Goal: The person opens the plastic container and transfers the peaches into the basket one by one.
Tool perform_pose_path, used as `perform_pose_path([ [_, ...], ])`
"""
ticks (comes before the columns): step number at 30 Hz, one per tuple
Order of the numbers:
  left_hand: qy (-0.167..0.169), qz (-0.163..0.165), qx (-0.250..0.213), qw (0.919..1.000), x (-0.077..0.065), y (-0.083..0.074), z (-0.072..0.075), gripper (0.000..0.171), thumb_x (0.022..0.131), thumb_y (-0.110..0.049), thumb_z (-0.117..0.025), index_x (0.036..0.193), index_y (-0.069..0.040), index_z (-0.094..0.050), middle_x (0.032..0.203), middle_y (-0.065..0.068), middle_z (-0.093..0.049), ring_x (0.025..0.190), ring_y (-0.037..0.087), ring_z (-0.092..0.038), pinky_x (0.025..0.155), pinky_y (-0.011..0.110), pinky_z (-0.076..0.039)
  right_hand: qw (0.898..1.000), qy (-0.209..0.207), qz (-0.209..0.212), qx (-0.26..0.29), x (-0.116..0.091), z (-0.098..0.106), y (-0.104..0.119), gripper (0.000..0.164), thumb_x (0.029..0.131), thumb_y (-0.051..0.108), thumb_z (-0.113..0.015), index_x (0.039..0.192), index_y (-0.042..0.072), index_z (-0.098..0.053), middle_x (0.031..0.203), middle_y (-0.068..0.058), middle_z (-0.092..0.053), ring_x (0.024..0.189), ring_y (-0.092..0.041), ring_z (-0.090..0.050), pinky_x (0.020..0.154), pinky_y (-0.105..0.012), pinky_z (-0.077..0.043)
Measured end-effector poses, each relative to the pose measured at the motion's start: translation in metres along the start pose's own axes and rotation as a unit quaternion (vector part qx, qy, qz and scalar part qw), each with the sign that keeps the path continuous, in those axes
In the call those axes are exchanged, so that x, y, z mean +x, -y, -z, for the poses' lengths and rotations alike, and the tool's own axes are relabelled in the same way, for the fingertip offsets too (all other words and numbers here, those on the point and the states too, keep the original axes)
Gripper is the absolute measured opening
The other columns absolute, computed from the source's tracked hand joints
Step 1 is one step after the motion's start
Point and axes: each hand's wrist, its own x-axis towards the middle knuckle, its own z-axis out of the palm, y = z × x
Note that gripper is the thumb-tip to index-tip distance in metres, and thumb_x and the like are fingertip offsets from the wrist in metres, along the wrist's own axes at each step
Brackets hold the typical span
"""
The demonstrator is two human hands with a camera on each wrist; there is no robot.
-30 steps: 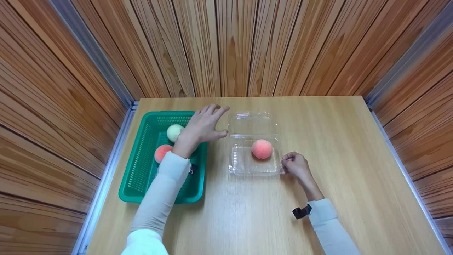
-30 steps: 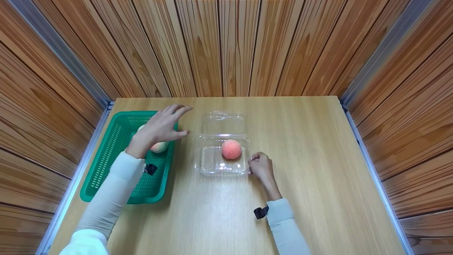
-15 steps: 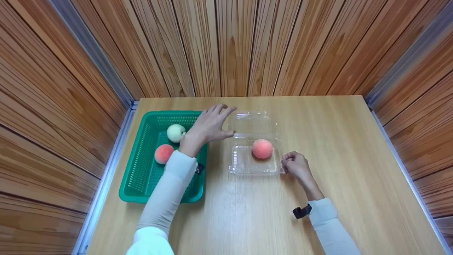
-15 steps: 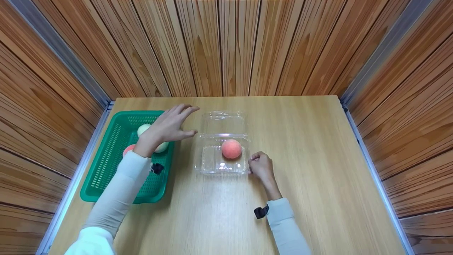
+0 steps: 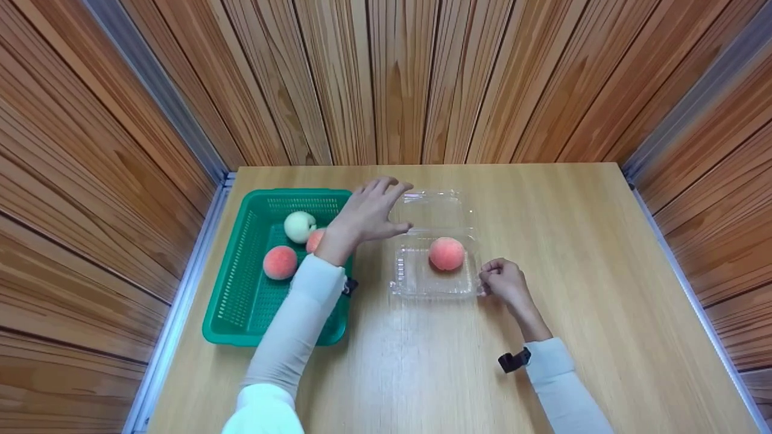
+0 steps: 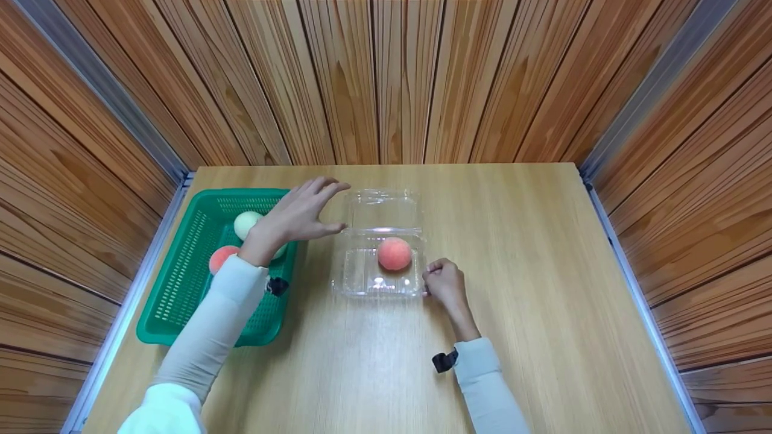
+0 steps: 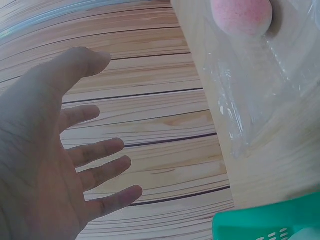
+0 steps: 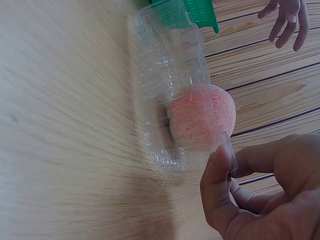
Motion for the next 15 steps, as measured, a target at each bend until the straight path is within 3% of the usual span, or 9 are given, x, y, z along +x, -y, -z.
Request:
perform_pose_path([
  [15, 0.010, -0.001, -0.013, 0.9999, 0.006, -0.013, -0.010, 0.077, 0.097, -0.055, -0.069, 0.163, -0.029, -0.040, 0.164, 0.008, -0.044, 0.152, 0.033, -0.043, 0.127, 0.058, -0.035, 1.000, 0.009, -0.008, 0.007, 0.001, 0.000, 0.001, 0.019, 0.099, 0.000, -0.057, 0.116, -0.009, -0.059, 0.083, -0.004, -0.060, 0.069, -0.015, -0.067, 0.062, -0.028, -0.059],
])
